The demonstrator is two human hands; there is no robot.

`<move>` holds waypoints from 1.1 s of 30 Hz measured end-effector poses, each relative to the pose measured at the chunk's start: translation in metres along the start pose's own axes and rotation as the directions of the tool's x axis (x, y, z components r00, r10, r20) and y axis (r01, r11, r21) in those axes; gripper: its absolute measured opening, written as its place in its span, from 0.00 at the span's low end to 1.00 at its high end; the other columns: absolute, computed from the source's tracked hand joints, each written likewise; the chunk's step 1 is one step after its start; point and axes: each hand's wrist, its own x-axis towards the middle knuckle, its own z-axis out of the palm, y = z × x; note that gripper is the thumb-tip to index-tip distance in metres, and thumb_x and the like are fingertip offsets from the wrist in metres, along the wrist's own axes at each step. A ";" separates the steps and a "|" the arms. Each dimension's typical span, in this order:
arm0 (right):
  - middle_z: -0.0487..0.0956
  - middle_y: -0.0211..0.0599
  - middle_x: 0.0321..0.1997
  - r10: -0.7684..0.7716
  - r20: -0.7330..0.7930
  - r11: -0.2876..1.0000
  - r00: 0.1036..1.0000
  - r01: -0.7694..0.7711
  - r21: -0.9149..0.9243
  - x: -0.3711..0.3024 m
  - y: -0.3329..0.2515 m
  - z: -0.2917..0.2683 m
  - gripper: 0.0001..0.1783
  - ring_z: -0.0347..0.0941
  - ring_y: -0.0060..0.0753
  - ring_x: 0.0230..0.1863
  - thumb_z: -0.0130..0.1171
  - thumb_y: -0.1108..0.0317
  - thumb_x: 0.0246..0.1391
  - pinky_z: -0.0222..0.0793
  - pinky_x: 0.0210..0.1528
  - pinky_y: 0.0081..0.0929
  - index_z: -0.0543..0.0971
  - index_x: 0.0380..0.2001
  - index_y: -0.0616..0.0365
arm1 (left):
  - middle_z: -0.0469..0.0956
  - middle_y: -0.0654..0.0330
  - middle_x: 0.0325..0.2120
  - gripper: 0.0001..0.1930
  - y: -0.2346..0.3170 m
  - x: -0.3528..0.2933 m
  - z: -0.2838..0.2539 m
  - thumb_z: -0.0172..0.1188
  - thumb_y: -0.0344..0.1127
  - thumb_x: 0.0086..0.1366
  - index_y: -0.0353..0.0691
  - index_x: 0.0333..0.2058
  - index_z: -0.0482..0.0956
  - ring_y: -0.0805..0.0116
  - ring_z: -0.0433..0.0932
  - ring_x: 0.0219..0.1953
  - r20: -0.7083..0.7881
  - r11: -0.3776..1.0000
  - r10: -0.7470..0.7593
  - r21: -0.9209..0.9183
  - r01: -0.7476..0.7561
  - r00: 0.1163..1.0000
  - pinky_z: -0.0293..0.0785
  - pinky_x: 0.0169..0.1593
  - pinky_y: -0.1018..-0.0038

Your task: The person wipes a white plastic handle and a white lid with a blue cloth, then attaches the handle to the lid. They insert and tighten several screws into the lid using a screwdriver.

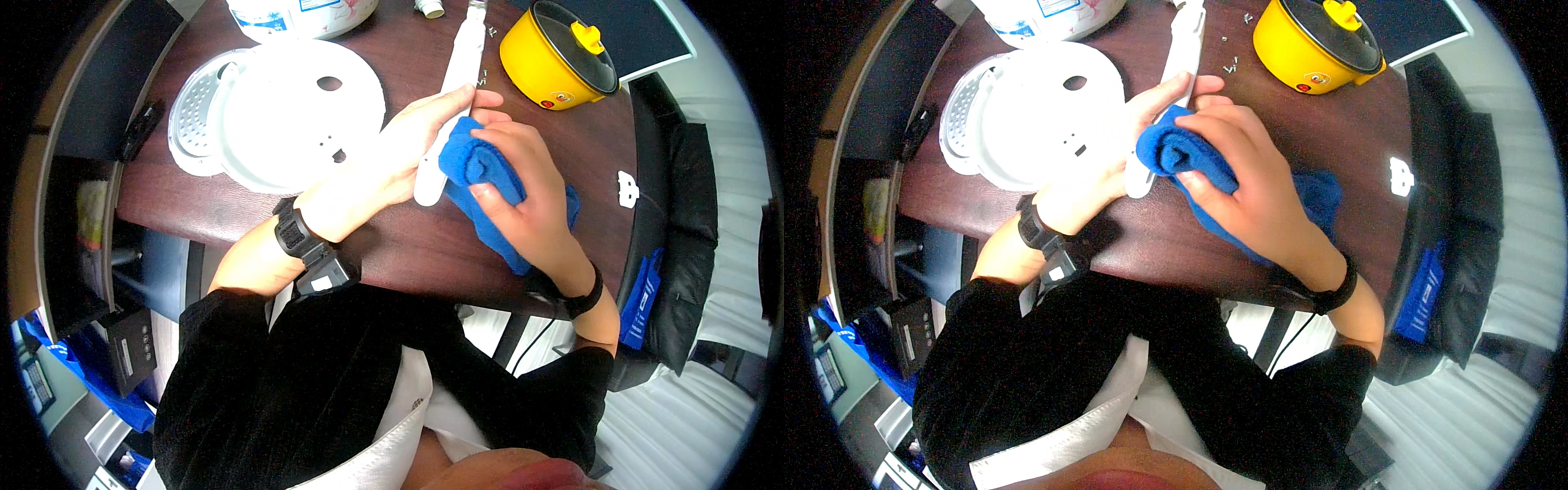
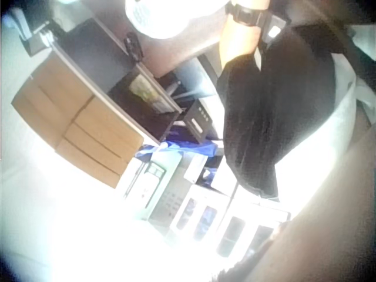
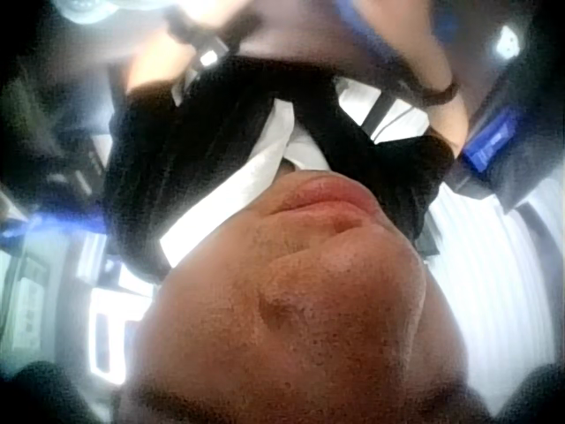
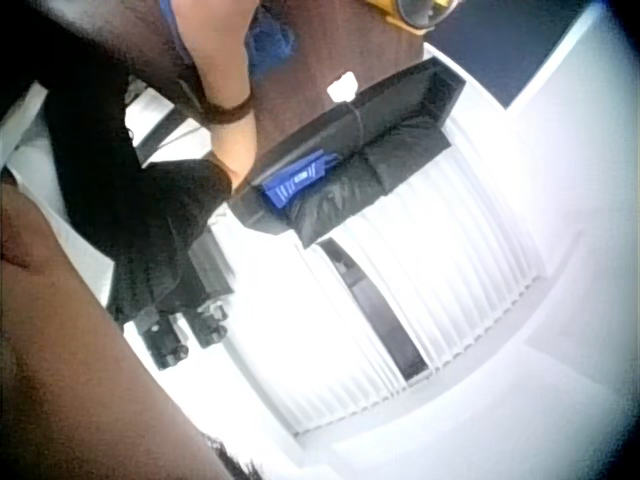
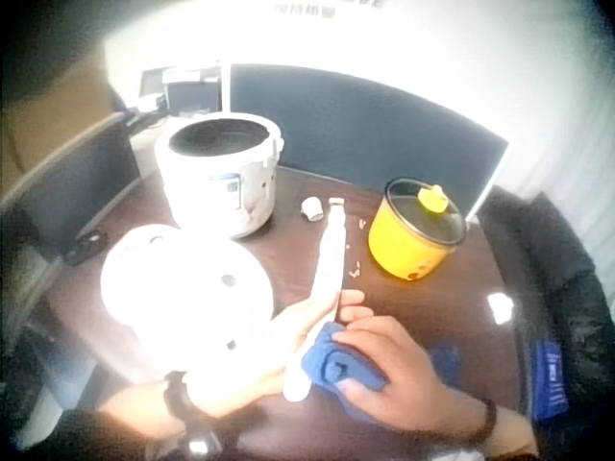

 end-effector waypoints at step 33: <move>0.74 0.46 0.40 0.137 0.017 0.990 0.990 -0.137 0.010 -0.003 0.009 -0.035 0.18 0.73 0.47 0.43 0.59 0.69 0.49 0.68 0.47 0.33 0.72 0.43 0.64 | 0.73 0.58 0.21 0.18 0.012 0.005 -0.012 0.42 0.47 0.70 0.35 0.38 0.69 0.67 0.76 0.25 -0.052 0.975 0.151 0.172 -0.140 0.987 0.76 0.31 0.73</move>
